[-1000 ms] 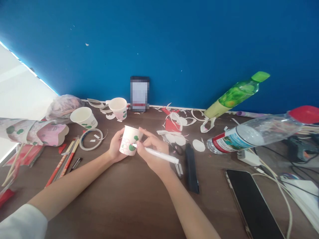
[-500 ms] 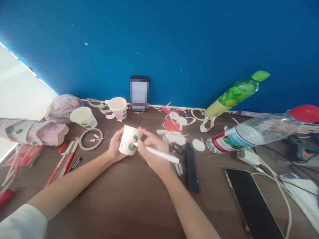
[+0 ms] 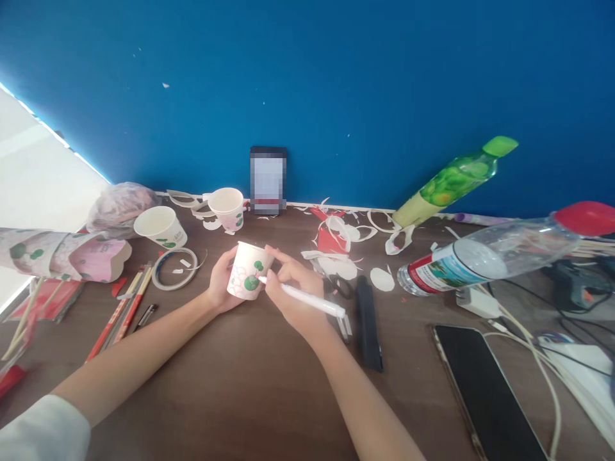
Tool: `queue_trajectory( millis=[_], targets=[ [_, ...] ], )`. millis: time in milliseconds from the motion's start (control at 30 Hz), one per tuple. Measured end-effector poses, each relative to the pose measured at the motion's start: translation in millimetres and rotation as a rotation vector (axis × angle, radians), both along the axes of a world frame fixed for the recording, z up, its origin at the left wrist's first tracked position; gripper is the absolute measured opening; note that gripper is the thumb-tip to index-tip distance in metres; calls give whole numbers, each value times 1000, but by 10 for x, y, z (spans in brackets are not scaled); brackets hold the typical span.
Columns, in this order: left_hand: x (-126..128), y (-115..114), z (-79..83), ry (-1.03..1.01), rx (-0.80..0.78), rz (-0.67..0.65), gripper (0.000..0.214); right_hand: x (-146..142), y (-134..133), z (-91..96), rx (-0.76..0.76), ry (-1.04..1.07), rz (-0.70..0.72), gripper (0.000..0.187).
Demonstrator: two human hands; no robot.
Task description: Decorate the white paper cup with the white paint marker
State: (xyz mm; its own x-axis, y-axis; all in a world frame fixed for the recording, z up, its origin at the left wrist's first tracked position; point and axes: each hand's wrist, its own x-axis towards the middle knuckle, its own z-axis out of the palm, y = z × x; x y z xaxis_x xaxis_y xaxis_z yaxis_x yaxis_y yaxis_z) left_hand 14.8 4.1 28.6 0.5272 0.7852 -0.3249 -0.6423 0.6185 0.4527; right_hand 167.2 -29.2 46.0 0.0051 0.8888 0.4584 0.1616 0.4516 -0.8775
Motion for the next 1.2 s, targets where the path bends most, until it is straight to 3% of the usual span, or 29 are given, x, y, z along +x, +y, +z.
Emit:
queue_trajectory(
  millis=[267, 533, 967, 1200],
  targets=[
    [-5, 5, 16, 19, -14, -1, 50, -3, -1, -14, -4, 18, 14, 33],
    [-6, 18, -43, 34, 22, -16, 50, -31, -11, 117, -100, 139, -19, 31],
    [38, -22, 43, 80, -5, 85, 46, -64, -16, 1, -59, 58, -80, 22],
    [22, -17, -10, 39, 48, 45, 45, -61, -11, 19, -67, 71, -81, 26]
  ],
)
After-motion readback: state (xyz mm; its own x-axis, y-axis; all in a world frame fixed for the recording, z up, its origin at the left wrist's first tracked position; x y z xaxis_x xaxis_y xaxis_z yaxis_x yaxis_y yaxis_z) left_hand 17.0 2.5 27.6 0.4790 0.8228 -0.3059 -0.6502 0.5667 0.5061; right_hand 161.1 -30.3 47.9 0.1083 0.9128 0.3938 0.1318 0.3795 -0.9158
